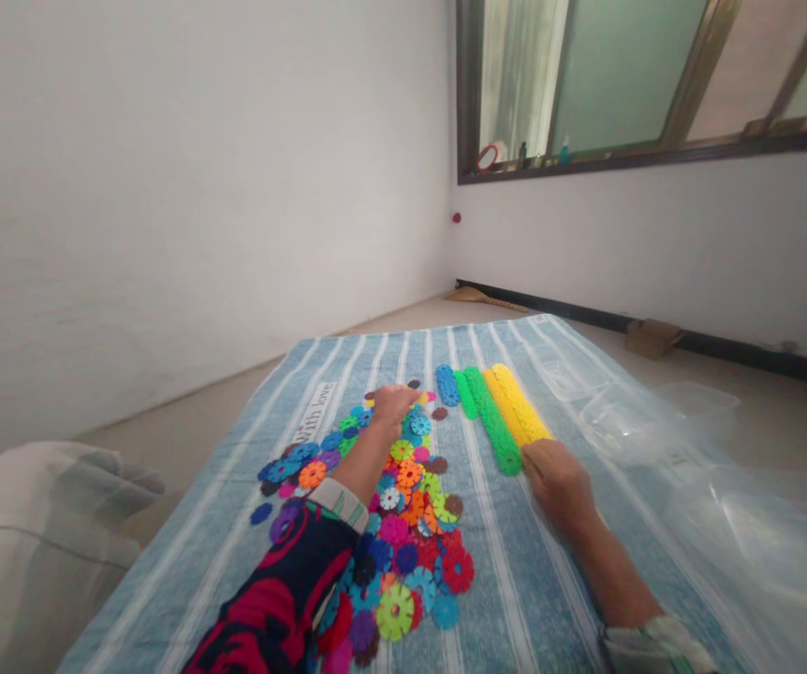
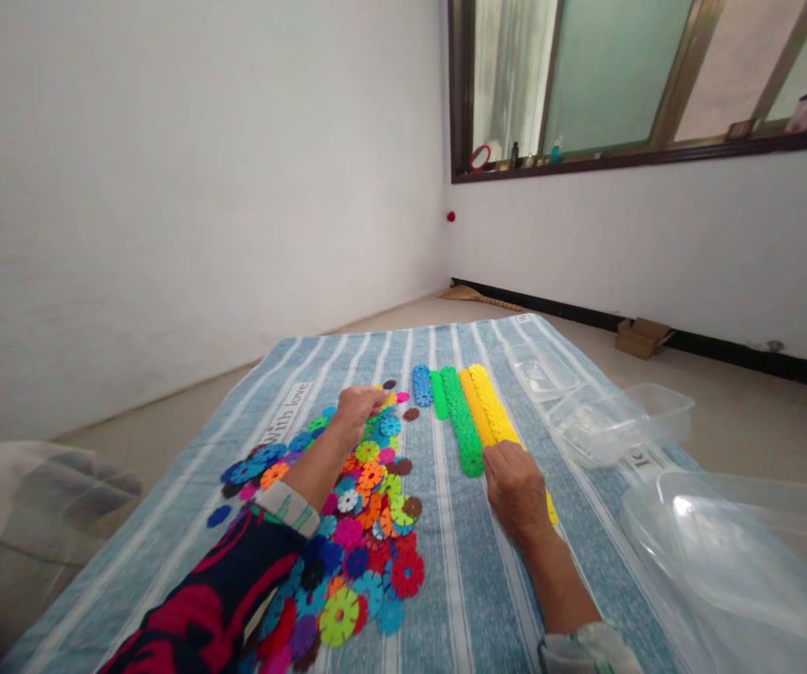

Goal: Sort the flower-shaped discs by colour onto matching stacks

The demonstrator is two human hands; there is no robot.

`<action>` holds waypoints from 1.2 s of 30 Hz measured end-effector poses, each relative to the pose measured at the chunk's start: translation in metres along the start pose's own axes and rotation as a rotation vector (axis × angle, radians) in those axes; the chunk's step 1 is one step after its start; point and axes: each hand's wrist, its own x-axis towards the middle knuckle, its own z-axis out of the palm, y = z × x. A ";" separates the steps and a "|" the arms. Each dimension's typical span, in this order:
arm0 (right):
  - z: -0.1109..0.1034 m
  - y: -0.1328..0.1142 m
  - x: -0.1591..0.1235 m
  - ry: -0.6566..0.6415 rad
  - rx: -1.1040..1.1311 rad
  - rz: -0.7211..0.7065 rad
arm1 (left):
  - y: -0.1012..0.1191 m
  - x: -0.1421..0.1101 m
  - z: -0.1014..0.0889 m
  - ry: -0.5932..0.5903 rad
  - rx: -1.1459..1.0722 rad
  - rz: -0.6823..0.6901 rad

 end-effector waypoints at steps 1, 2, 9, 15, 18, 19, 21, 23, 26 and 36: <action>0.000 -0.002 0.000 0.006 0.007 -0.002 | 0.000 -0.013 0.006 -0.072 -0.025 -0.019; 0.000 -0.003 0.001 0.016 0.016 -0.006 | 0.000 -0.025 0.013 -0.138 -0.045 -0.042; -0.004 -0.012 0.003 0.098 0.055 0.011 | -0.005 -0.103 0.055 -0.446 -0.141 -0.155; -0.005 -0.010 0.003 0.028 0.059 0.040 | -0.007 -0.128 0.072 -0.538 -0.195 -0.196; -0.007 -0.009 0.004 -0.005 0.069 0.075 | -0.008 -0.131 0.074 -0.551 -0.217 -0.195; -0.007 -0.009 0.005 -0.019 0.081 0.082 | -0.009 -0.131 0.075 -0.556 -0.223 -0.192; -0.009 -0.007 0.006 -0.052 0.111 0.089 | -0.012 -0.132 0.075 -0.571 -0.233 -0.184; -0.010 -0.004 0.007 -0.072 0.147 0.095 | -0.014 -0.132 0.075 -0.590 -0.239 -0.176; -0.013 0.004 0.007 -0.056 0.162 0.125 | -0.017 -0.133 0.073 -0.595 -0.238 -0.164; -0.024 0.027 0.004 -0.181 -0.001 0.073 | -0.018 -0.129 0.060 -0.547 -0.252 -0.157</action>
